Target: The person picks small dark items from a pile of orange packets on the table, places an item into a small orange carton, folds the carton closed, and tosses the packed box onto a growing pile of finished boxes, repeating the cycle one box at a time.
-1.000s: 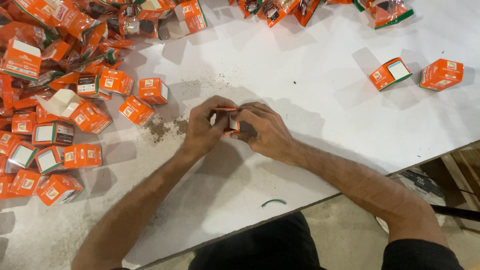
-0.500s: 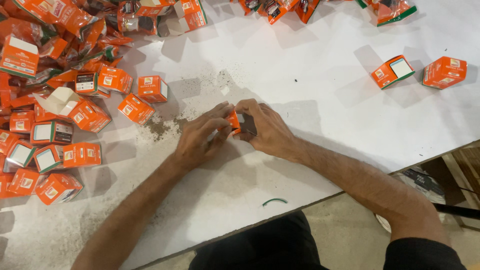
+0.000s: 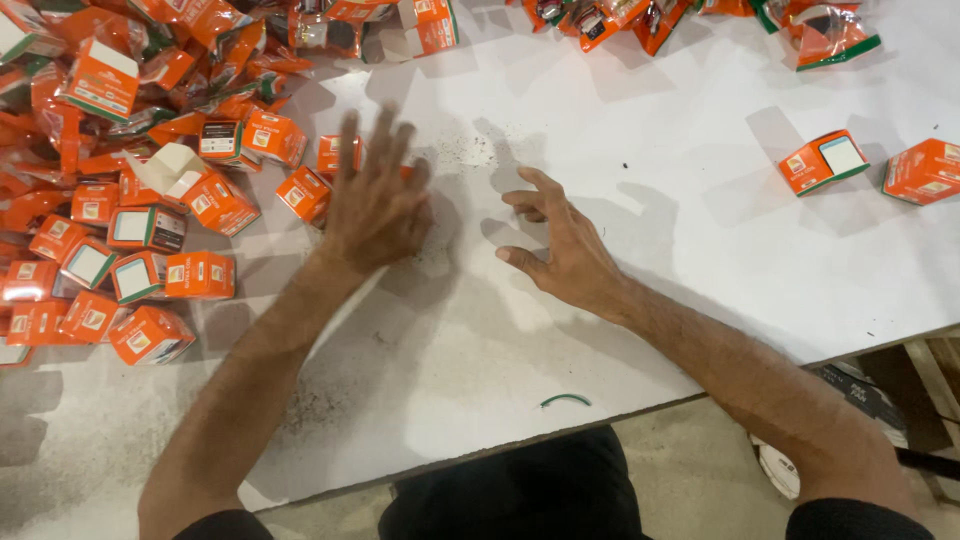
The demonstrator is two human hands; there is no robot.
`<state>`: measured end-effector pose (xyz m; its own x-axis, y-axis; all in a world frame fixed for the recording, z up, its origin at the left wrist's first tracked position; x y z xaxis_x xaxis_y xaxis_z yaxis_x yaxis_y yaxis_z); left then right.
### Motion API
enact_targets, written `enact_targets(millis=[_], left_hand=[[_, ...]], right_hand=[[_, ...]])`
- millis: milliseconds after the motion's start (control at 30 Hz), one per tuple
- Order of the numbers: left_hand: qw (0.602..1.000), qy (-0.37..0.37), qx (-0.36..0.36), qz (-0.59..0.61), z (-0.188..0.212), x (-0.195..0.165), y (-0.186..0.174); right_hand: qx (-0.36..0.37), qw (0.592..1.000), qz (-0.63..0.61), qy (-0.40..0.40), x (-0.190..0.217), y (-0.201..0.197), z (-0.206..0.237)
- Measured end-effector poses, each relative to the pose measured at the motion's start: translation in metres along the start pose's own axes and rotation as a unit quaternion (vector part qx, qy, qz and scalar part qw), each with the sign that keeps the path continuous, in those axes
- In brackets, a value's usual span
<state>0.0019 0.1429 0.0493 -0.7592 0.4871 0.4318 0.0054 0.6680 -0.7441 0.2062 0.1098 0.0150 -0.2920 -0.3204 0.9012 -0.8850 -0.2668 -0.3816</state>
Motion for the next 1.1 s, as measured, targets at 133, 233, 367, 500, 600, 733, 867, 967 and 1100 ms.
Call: enact_targets(millis=[133, 233, 367, 500, 600, 733, 867, 967, 1100], left_hand=[[0.997, -0.075, 0.021, 0.014, 0.038, 0.072, 0.008], [0.994, -0.08, 0.076, -0.002, 0.069, 0.088, 0.003], [0.995, -0.079, 0.047, -0.028, 0.085, 0.105, -0.018], [0.949, -0.313, -0.009, 0.024, 0.098, 0.199, -0.008], [0.93, -0.34, 0.009, -0.138, 0.097, 0.257, 0.009], [0.951, -0.278, -0.084, -0.105, 0.065, 0.243, 0.002], [0.887, -0.191, -0.07, 0.415, 0.008, 0.091, -0.001], [0.76, -0.106, 0.044, 0.64, -0.019, -0.039, 0.009], [0.879, -0.134, -0.02, 0.457, -0.058, 0.01, 0.065]], right_hand=[[0.018, 0.997, 0.055, -0.06, 0.009, 0.001, -0.001], [0.031, 0.998, 0.018, 0.055, -0.005, 0.003, -0.002], [0.044, 0.997, 0.056, 0.036, 0.0, 0.008, -0.007], [0.049, 0.994, 0.093, -0.007, 0.007, 0.011, -0.011], [0.058, 0.995, 0.082, 0.012, 0.004, 0.013, -0.01], [0.047, 0.997, 0.06, 0.026, -0.003, 0.012, -0.01], [0.047, 0.989, -0.058, -0.125, 0.007, 0.008, -0.005], [0.044, 0.978, -0.185, -0.087, -0.007, 0.002, -0.003], [-0.011, 0.991, -0.132, 0.029, -0.028, -0.011, -0.006]])
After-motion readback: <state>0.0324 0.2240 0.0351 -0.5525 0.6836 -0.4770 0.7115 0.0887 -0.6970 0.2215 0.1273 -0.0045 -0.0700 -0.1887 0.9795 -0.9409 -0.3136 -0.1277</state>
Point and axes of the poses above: each hand's wrist, its own z-axis away from the middle knuckle, its own y-axis out of the palm, x = y × z, the point moved 7 cm from there along -z, towards the middle knuckle, and after that the axes turned 11 degrees about -z, right-handed, at the moved point
